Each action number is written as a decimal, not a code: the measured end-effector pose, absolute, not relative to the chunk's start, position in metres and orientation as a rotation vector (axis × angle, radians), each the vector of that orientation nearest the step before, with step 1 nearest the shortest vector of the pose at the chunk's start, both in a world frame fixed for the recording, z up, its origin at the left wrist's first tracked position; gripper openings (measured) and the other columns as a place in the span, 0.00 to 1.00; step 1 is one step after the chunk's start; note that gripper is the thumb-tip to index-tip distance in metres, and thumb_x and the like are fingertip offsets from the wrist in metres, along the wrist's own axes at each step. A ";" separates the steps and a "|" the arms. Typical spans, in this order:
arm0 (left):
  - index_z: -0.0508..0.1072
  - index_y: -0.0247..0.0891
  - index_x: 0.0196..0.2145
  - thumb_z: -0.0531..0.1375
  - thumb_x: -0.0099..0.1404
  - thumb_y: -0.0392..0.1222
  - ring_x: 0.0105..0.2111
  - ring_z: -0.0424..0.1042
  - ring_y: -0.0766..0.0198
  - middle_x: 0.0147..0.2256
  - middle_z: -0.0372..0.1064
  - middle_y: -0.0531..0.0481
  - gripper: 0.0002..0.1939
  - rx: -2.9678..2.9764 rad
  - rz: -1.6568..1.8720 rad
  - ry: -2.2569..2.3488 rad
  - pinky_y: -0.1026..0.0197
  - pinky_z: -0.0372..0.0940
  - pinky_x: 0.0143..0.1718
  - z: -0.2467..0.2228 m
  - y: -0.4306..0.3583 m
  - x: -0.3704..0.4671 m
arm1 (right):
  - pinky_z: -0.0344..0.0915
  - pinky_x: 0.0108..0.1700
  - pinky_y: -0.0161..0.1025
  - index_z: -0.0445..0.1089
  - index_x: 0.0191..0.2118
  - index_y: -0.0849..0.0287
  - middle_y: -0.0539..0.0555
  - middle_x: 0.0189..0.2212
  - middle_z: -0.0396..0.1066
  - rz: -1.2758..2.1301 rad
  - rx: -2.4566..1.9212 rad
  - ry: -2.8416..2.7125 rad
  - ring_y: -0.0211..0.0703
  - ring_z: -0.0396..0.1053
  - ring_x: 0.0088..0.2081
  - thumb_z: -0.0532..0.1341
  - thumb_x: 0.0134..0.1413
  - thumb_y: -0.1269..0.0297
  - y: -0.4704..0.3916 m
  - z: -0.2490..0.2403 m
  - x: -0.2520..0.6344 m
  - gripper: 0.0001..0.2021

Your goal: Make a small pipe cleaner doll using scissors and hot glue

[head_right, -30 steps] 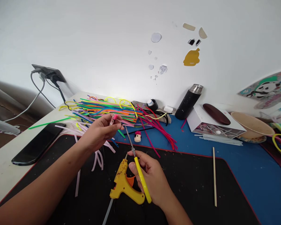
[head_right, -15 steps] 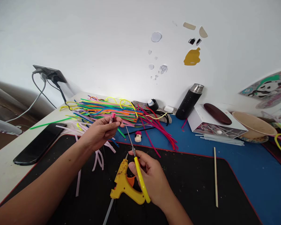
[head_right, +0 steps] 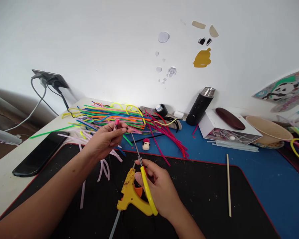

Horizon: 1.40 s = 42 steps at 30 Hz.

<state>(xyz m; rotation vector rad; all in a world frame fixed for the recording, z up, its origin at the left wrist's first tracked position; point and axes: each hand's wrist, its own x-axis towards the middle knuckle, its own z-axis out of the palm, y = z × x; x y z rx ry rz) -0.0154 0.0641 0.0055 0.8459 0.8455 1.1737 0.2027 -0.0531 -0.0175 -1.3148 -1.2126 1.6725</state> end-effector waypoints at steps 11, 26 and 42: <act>0.77 0.34 0.35 0.81 0.50 0.45 0.15 0.50 0.80 0.31 0.80 0.48 0.23 0.846 1.207 0.866 0.68 0.39 0.18 0.007 0.064 -0.013 | 0.50 0.17 0.31 0.74 0.60 0.61 0.37 0.18 0.54 1.681 -1.351 -1.214 0.29 0.54 0.15 0.70 0.52 0.27 -0.054 -0.014 0.198 0.44; 0.79 0.33 0.34 0.82 0.48 0.50 0.17 0.49 0.78 0.21 0.59 0.61 0.24 0.878 1.182 0.897 0.68 0.40 0.19 0.003 0.060 -0.007 | 0.49 0.16 0.31 0.73 0.61 0.61 0.38 0.19 0.55 1.664 -1.323 -1.198 0.30 0.53 0.14 0.70 0.53 0.27 -0.053 -0.019 0.197 0.44; 0.78 0.35 0.33 0.82 0.47 0.52 0.18 0.49 0.78 0.25 0.63 0.58 0.25 0.909 1.187 0.937 0.67 0.41 0.19 0.001 0.054 0.004 | 0.48 0.17 0.30 0.72 0.60 0.63 0.38 0.16 0.58 1.680 -1.287 -1.185 0.30 0.52 0.14 0.68 0.55 0.27 -0.054 -0.015 0.194 0.43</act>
